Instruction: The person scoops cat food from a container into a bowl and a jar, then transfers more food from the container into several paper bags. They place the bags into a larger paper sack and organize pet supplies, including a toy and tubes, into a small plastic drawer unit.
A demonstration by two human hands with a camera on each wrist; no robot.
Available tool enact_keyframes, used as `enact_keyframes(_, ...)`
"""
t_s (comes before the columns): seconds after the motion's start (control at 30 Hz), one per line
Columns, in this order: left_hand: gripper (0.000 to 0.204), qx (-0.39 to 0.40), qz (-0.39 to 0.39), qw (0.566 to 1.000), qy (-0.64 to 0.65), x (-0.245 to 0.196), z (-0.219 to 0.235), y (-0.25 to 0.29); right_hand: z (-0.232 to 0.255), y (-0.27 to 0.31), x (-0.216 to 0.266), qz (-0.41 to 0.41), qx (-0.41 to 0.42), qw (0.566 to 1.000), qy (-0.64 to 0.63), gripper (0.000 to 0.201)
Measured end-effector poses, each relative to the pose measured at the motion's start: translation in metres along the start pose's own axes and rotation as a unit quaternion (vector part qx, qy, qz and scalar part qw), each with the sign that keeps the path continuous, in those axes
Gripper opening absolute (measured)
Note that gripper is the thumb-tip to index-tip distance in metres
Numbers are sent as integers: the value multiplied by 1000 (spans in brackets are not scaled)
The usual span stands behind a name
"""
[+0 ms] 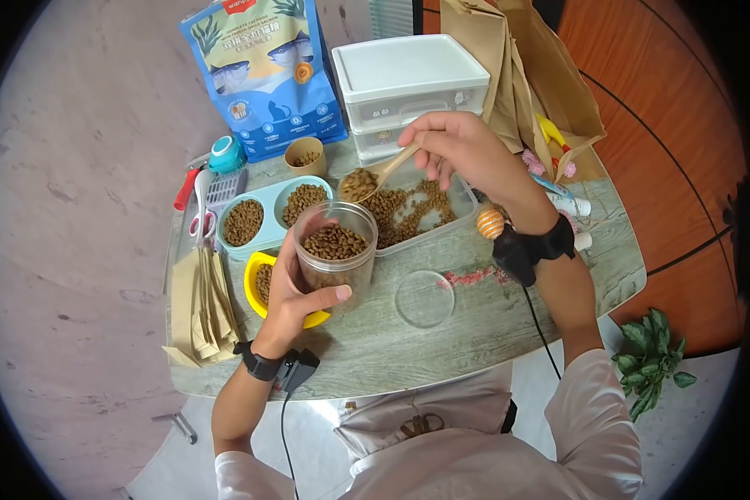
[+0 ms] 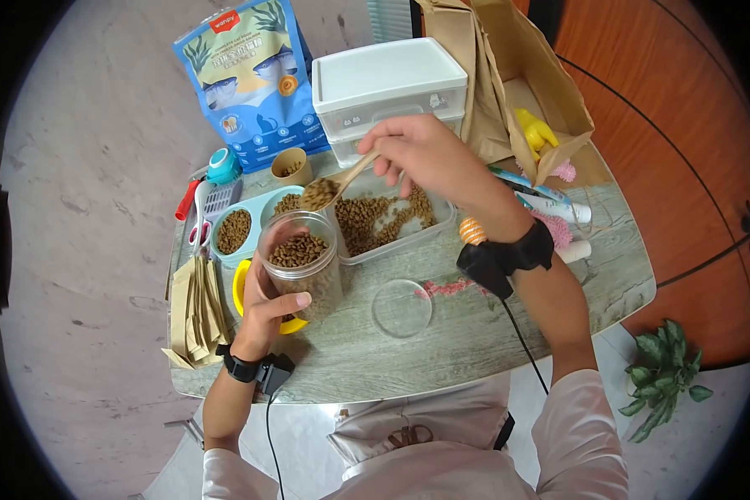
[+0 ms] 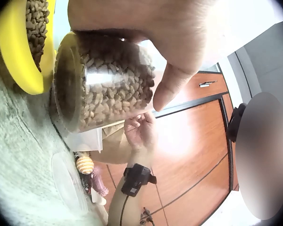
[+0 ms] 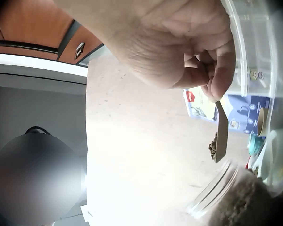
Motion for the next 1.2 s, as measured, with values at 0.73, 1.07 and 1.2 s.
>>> enact_keyframes(0.73,98,-39,-139,981,-131,-20,1,13,16,22,56,221,-149,957,114,19)
enact_keyframes(1.07,100,-60,-116,985,-115,-23,3,12,16,4,3,123,-49,940,313,17)
enact_keyframes(1.2,94,-72,-67,995,-3,-16,11,5,18,3,-6,89,-20,926,367,19)
Point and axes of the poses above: each hand's wrist, its own y-axis away from the middle knuckle, its own z-axis out of the back of the hand, x = y × z, the point moved 8 cm from there along -y, towards the middle knuckle, and after that the axes turned 5 degrees about z, right-handed, at the moved point
